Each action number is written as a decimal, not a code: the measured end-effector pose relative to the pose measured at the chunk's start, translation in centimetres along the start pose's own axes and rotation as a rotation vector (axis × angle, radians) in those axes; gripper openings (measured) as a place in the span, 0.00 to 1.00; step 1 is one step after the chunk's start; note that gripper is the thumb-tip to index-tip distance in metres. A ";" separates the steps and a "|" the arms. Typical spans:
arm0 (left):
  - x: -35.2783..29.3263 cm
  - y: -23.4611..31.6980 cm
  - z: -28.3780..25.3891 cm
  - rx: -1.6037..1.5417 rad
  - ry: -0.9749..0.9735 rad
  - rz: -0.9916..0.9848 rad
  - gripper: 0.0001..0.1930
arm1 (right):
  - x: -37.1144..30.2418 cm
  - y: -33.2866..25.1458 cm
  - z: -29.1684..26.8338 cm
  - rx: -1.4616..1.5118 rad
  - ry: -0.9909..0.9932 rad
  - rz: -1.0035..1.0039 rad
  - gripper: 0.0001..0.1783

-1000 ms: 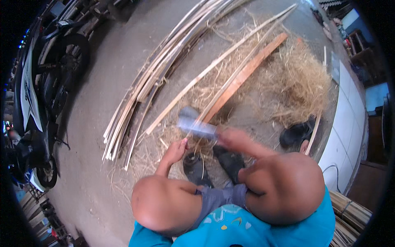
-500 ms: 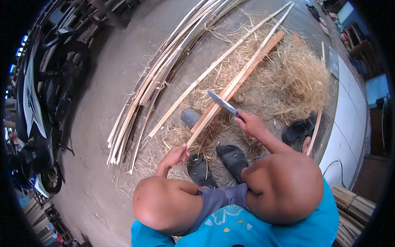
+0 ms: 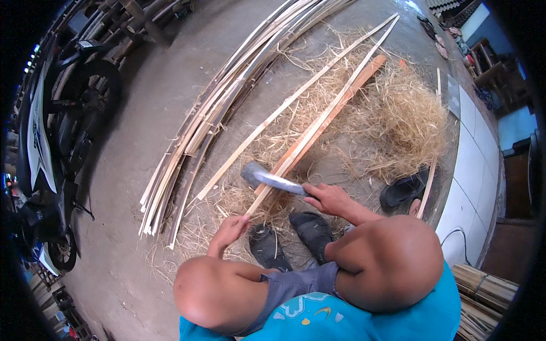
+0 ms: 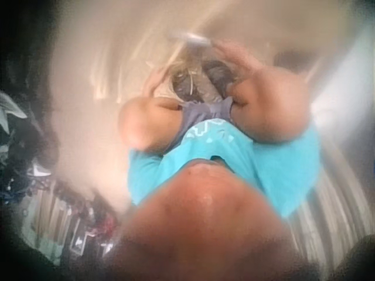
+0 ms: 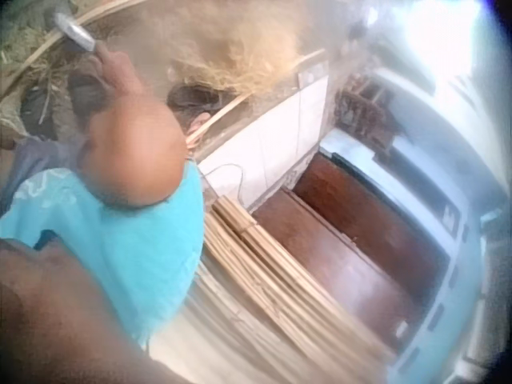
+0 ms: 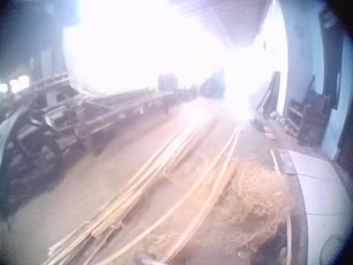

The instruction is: The person sits on the floor and uses a machete to split long bamboo strips into thinner pieces. They repeatedly position each strip, strike it with the machete, and separate the resulting slats, placing finished pieces aside.

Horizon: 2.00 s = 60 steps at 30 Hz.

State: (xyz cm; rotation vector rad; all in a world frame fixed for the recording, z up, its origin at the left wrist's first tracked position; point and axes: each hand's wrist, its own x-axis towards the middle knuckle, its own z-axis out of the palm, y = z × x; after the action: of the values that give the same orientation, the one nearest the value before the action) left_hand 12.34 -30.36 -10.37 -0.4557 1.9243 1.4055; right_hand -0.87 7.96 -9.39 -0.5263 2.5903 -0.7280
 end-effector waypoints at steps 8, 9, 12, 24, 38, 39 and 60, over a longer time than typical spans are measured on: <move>-2.9 -3.4 -1.7 0.213 0.215 0.101 0.25 | 4.5 3.9 -6.3 0.128 0.241 0.344 0.20; 0.3 0.1 0.6 0.285 0.259 0.311 0.24 | 2.4 5.8 -2.6 0.056 0.319 0.187 0.20; 1.3 2.0 3.1 0.574 0.560 0.399 0.21 | -0.6 -3.2 2.1 0.028 -0.002 -0.209 0.20; 2.2 3.7 3.4 0.682 0.403 0.333 0.21 | -2.8 -3.5 1.5 -0.121 0.082 -0.151 0.18; 0.5 1.6 -1.7 0.043 -0.065 -0.007 0.29 | 1.2 0.4 -0.4 0.118 0.192 -0.063 0.22; -1.2 1.0 -2.2 0.040 -0.095 -0.028 0.28 | 0.3 0.1 0.6 0.166 0.225 -0.036 0.21; -4.1 -3.6 -1.7 0.155 0.141 0.041 0.21 | 1.9 5.7 -1.1 -0.254 0.003 -0.171 0.24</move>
State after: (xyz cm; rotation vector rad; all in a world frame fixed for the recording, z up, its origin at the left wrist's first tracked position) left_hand 16.88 -33.70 -9.64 -0.4536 2.1487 1.2662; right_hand -4.36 12.10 -12.27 -0.8325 2.6803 -0.4522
